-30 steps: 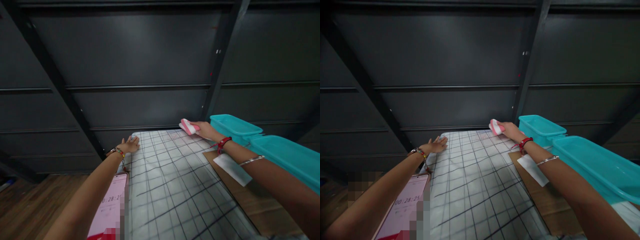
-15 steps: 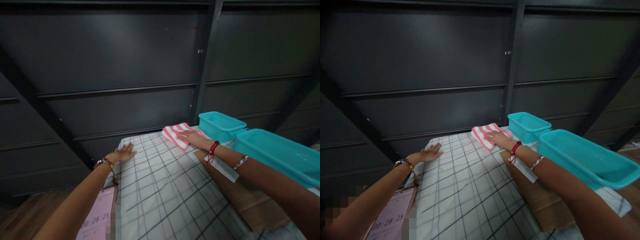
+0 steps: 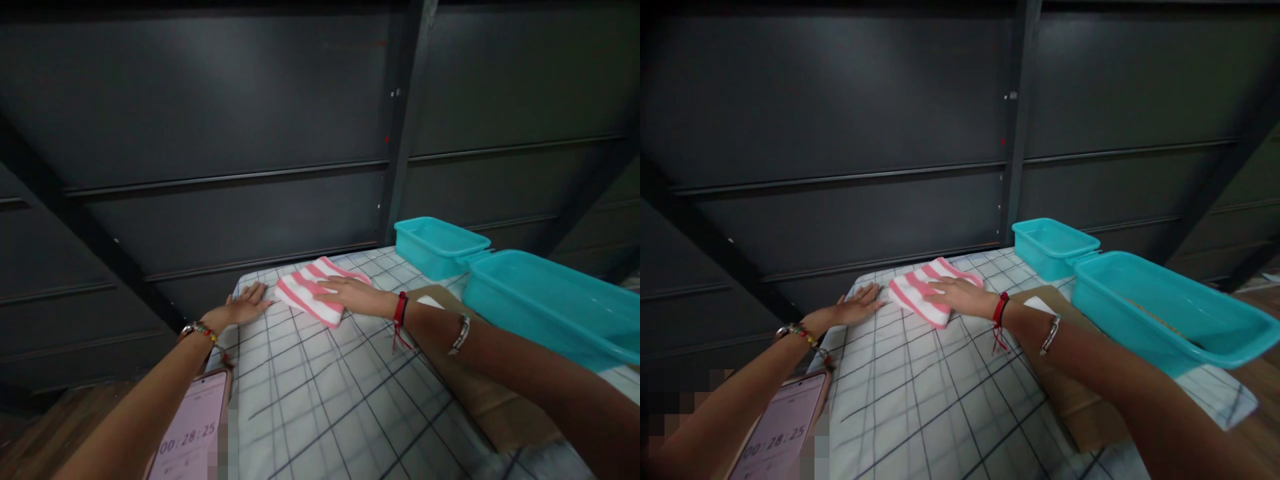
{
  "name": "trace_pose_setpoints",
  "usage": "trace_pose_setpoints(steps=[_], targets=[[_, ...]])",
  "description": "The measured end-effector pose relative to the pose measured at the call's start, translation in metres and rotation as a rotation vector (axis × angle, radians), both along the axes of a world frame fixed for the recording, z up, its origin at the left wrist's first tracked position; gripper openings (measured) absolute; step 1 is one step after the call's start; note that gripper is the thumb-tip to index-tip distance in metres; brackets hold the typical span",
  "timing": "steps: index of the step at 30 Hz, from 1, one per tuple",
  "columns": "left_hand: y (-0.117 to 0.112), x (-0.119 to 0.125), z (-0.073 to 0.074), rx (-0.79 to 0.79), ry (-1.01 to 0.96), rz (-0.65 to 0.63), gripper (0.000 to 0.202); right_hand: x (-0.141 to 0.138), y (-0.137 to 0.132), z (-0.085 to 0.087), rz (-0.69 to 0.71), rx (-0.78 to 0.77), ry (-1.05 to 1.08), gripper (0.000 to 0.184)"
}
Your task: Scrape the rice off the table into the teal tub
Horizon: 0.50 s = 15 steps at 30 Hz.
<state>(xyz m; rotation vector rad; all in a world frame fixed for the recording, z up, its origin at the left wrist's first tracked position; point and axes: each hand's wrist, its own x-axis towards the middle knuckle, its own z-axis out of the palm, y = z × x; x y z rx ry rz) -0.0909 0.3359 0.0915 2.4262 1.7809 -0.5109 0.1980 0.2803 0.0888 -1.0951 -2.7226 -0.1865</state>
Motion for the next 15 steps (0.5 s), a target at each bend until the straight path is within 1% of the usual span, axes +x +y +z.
trace_pose_setpoints(steps=[2, 5, 7, 8, 9, 11, 13, 15], targets=[[-0.004, -0.003, 0.002, -0.023, -0.006, -0.017, 0.067, 0.024, 0.001, 0.000, -0.073, -0.011, -0.008, 0.056], [-0.004, -0.007, 0.002, -0.042, -0.018, -0.019, 0.067, 0.068, 0.012, 0.009, -0.213, -0.016, -0.008, 0.054], [-0.001, -0.008, -0.001, -0.042, -0.030, -0.014, 0.068, 0.083, 0.020, 0.015, -0.267, -0.024, -0.011, 0.054], [0.001, -0.009, -0.003, -0.040, -0.037, -0.012, 0.068, 0.083, 0.022, 0.017, -0.276, -0.032, -0.013, 0.054], [0.002, -0.010, -0.005, -0.034, -0.045, -0.012, 0.068, 0.077, 0.022, 0.017, -0.272, -0.040, -0.015, 0.053], [0.004, -0.012, -0.009, -0.020, -0.058, -0.011, 0.068, 0.050, 0.015, 0.013, -0.231, -0.058, -0.015, 0.052], [0.004, -0.015, -0.011, -0.011, -0.063, -0.006, 0.068, 0.012, -0.003, 0.005, -0.156, -0.069, -0.014, 0.055], [0.003, -0.017, -0.011, -0.012, -0.058, 0.006, 0.069, -0.026, -0.028, -0.003, -0.059, -0.076, -0.016, 0.059]])
